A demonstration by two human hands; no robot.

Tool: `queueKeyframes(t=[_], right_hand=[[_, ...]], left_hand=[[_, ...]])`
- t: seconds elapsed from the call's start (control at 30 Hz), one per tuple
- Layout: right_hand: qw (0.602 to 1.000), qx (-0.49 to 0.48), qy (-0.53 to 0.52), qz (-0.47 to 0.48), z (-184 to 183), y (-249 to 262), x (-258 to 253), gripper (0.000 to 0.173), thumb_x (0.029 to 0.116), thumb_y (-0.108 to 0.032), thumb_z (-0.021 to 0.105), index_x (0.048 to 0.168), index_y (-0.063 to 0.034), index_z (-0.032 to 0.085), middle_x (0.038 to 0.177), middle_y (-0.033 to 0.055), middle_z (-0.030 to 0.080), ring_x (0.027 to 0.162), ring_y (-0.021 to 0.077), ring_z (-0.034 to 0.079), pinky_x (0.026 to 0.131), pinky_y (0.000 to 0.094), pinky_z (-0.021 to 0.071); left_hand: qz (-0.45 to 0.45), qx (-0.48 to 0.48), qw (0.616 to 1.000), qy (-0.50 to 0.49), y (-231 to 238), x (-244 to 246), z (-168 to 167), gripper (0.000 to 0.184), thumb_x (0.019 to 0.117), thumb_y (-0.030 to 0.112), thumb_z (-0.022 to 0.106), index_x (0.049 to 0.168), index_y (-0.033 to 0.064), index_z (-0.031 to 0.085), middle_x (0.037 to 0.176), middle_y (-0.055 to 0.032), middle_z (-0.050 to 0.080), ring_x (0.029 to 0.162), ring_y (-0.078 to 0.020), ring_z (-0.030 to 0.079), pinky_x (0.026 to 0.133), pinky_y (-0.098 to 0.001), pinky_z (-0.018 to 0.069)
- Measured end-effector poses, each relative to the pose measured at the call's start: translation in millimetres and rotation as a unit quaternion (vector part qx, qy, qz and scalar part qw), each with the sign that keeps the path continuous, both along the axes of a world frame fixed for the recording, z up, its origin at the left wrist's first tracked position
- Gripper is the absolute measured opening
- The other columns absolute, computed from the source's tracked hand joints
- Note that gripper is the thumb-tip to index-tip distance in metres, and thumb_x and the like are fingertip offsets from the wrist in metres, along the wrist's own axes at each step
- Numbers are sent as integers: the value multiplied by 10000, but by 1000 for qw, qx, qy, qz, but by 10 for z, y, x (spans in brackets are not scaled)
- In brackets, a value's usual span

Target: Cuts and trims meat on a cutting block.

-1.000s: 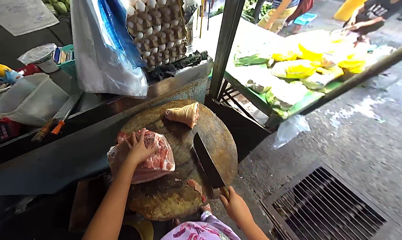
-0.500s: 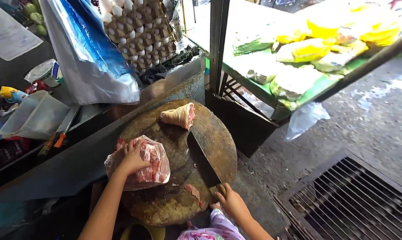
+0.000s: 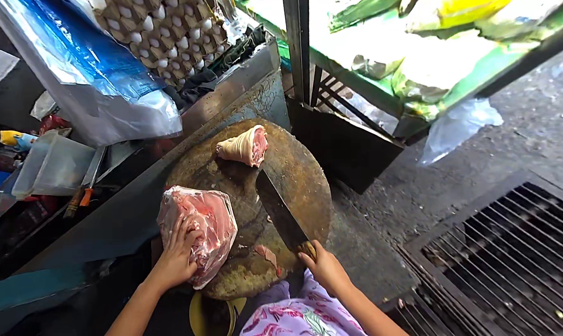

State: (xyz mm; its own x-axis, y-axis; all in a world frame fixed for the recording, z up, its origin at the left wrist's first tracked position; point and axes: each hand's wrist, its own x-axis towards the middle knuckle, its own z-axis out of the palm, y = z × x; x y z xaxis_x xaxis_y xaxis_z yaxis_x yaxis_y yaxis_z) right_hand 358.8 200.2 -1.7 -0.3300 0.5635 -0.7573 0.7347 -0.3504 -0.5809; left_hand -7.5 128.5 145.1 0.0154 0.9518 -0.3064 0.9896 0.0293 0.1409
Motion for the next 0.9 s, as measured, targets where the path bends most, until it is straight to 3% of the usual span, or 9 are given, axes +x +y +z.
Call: queueKeyframes(t=[0.1, 0.17, 0.23, 0.3, 0.43, 0.57, 0.73, 0.9], right_hand=[[1000, -10, 4, 2, -21, 14, 15, 567, 1047, -409, 584, 1462, -43, 458, 1115, 252, 693, 1012, 404, 706, 926, 571, 536], [1000, -13, 8, 0, -36, 18, 26, 565, 1047, -405, 584, 1461, -42, 458, 1103, 256, 693, 989, 408, 708, 908, 572, 543], [1000, -14, 10, 1, -49, 26, 30, 567, 1048, -409, 579, 1466, -46, 454, 1112, 254, 691, 1001, 404, 707, 914, 569, 542], [1000, -13, 9, 2, -53, 36, 29, 564, 1047, -408, 581, 1464, -48, 457, 1114, 254, 693, 1006, 404, 706, 919, 570, 541], [1000, -14, 9, 13, -30, 75, 15, 556, 1052, -391, 580, 1462, -37, 452, 1112, 256, 690, 999, 402, 707, 915, 569, 541], [1000, -8, 13, 16, 3, 106, 5, 535, 1053, -374, 582, 1444, -27, 465, 1105, 257, 686, 995, 396, 704, 915, 560, 538], [1000, -5, 24, 11, -24, 119, 13, 527, 1050, -365, 590, 1440, -29, 476, 1088, 256, 685, 933, 387, 713, 872, 548, 559], [999, 15, 43, 7, -25, 107, 18, 502, 1039, -372, 612, 1399, -34, 519, 1034, 230, 695, 891, 359, 715, 844, 529, 564]], left_hand=[[15, 3, 1000, -27, -54, 49, 13, 694, 658, 154, 710, 1336, 68, 586, 1629, -335, 230, 1524, -523, 189, 1199, -626, 251], [68, 15, 993, -97, -83, 97, 40, 734, 702, 190, 659, 1405, 29, 524, 1631, -318, 231, 1546, -459, 180, 1234, -558, 225], [131, 86, 971, -182, -132, 118, 6, 786, 782, 244, 638, 1474, -46, 405, 1639, -316, 207, 1562, -378, 184, 1245, -458, 261], [237, 164, 932, -218, -177, 186, -53, 834, 850, 284, 633, 1515, -92, 300, 1643, -309, 193, 1544, -341, 236, 1217, -423, 318], [375, 166, 893, -185, -308, 262, -210, 952, 895, 464, 656, 1567, -61, 234, 1638, -313, 192, 1522, -398, 251, 1214, -506, 292], [351, 127, 917, -141, -408, 184, -329, 1117, 824, 579, 704, 1601, -40, 194, 1671, -289, 144, 1554, -451, 140, 1252, -561, 175], [345, 116, 916, -169, -424, 33, -352, 1210, 756, 541, 787, 1619, -22, 152, 1682, -297, 50, 1556, -411, 173, 1219, -508, 290], [364, 118, 908, -171, -383, 15, -367, 1183, 749, 457, 835, 1629, 18, 177, 1690, -278, 54, 1555, -410, 180, 1218, -516, 288]])
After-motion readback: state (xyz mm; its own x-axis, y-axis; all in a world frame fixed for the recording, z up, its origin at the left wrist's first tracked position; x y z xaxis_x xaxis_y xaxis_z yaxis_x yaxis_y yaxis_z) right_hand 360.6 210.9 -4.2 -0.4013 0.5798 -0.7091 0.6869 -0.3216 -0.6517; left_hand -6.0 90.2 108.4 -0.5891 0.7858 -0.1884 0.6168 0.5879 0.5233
